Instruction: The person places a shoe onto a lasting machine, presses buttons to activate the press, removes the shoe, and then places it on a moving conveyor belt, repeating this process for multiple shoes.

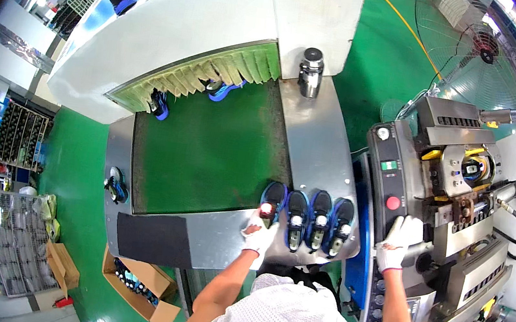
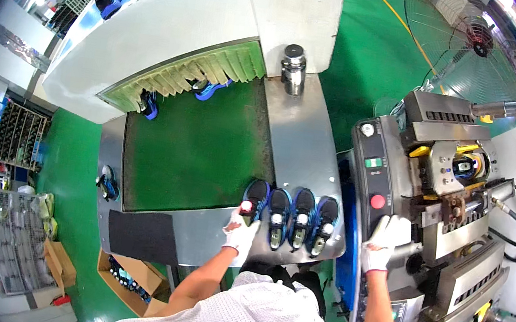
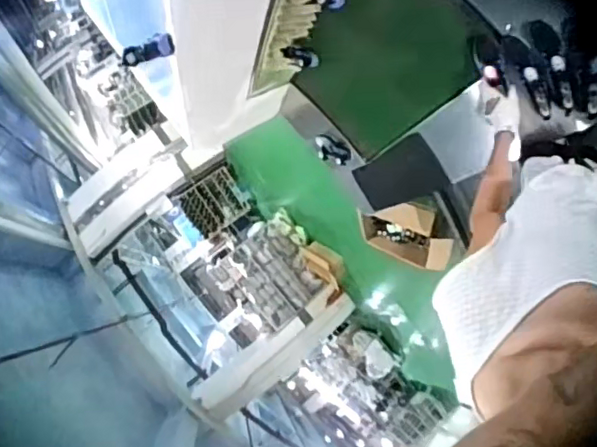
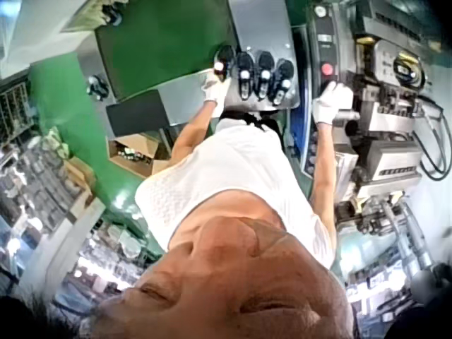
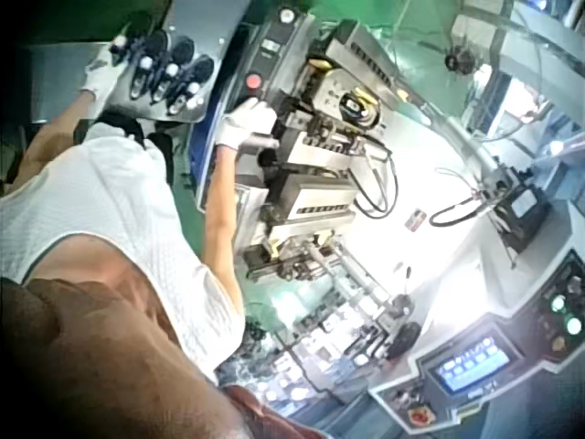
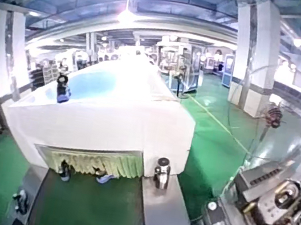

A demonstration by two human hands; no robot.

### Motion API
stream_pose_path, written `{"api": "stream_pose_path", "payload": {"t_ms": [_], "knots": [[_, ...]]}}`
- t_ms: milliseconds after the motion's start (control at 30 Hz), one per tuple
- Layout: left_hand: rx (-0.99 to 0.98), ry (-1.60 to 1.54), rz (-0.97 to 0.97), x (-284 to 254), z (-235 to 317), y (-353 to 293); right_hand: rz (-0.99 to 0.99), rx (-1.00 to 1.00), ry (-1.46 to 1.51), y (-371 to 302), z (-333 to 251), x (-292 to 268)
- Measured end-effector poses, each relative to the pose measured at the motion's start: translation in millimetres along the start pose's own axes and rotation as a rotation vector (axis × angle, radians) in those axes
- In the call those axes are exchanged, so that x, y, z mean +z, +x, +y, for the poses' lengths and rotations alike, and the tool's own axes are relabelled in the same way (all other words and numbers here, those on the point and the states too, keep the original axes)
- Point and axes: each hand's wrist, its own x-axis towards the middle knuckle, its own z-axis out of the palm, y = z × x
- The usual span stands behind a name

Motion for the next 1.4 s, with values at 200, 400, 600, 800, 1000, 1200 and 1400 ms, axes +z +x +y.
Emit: {"api": "stream_pose_path", "payload": {"t_ms": [200,400,600,800,1000,1200,1400], "knots": [[-0.234,-0.113,-0.2,-52.1,-35.7,22.8,-0.055,-0.2,1.087,-3.8,-74.3,-107.0],[-0.279,-0.108,-0.21,-116.1,-41.0,12.0,-0.471,0.107,1.199,-30.5,-251.0,-67.8],[-0.179,-0.138,-0.138,-148.3,-60.5,25.7,-0.62,0.387,0.882,-30.6,-299.8,-46.4],[0.146,-0.06,-0.401,-109.9,-25.9,45.2,-0.491,0.755,1.712,-70.4,-215.2,-119.2],[0.363,0.509,-0.804,-41.2,89.9,-56.6,0.086,1.244,1.958,-212.6,-158.2,-143.0],[0.929,0.547,-1.343,10.6,126.5,-213.3,0.612,1.989,1.984,-391.3,-126.6,-217.3],[1.169,0.733,-1.7,37.7,98.4,-425.8,1.177,2.423,0.959,-573.1,-180.6,-256.7]]}}
